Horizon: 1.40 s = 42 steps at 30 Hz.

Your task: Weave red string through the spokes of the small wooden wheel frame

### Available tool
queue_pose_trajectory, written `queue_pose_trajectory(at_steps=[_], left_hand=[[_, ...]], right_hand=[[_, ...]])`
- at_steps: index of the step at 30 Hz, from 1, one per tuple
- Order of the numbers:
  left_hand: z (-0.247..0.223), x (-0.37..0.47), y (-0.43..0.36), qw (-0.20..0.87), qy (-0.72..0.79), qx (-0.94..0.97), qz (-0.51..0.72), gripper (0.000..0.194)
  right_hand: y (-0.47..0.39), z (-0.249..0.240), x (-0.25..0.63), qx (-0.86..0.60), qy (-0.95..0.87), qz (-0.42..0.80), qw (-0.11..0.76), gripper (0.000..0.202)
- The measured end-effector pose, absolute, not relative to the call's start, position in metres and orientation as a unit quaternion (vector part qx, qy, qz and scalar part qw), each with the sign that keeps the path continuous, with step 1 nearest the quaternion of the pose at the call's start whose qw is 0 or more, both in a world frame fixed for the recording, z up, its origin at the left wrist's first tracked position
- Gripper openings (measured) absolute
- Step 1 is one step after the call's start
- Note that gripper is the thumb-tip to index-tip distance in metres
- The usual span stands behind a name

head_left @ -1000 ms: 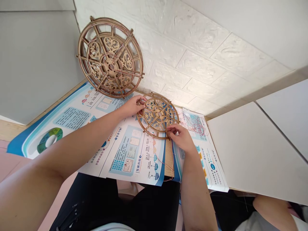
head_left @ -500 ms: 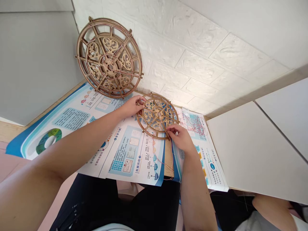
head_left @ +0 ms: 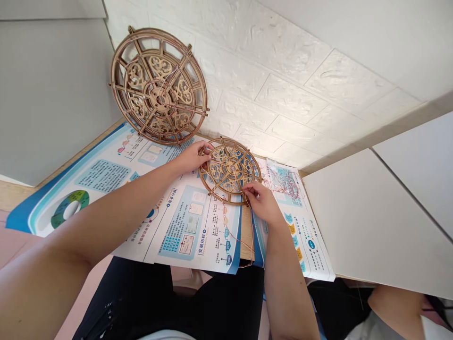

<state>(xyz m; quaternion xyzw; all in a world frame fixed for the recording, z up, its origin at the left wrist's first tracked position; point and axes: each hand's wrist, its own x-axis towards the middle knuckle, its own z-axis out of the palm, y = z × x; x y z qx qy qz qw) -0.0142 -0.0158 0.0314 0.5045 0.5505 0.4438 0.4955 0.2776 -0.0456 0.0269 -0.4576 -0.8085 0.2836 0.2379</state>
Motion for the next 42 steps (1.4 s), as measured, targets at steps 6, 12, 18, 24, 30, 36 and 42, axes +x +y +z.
queue_pose_trajectory(at_steps=[6, 12, 18, 24, 30, 36, 42], left_hand=[[0.0276, -0.0143, -0.0143, 0.498, 0.551, 0.504, 0.441, 0.021], [0.0289, -0.0152, -0.0142, 0.496, 0.553, 0.502, 0.444, 0.02], [0.029, -0.0165, -0.0149, 0.502, 0.538, 0.506, 0.45, 0.02], [0.0312, -0.0148, -0.0163, 0.507, 0.538, 0.499, 0.452, 0.021], [0.0308, -0.0159, -0.0159, 0.512, 0.532, 0.498, 0.454, 0.021], [0.0265, -0.0167, -0.0142, 0.508, 0.529, 0.504, 0.456, 0.021], [0.0292, -0.015, -0.0152, 0.509, 0.537, 0.501, 0.448, 0.021]], right_hand=[[-0.0465, 0.0277, 0.2776, -0.457, -0.818, 0.273, 0.219, 0.019], [-0.047, 0.0289, 0.2781, -0.446, -0.811, 0.289, 0.244, 0.019], [-0.0477, 0.0318, 0.2772, -0.43, -0.816, 0.287, 0.258, 0.019], [-0.0461, 0.03, 0.2788, -0.44, -0.802, 0.281, 0.29, 0.017], [-0.0447, 0.0273, 0.2807, -0.479, -0.776, 0.292, 0.29, 0.018], [-0.0442, 0.026, 0.2759, -0.503, -0.762, 0.3, 0.277, 0.021], [-0.0454, 0.0276, 0.2751, -0.515, -0.755, 0.292, 0.281, 0.021]])
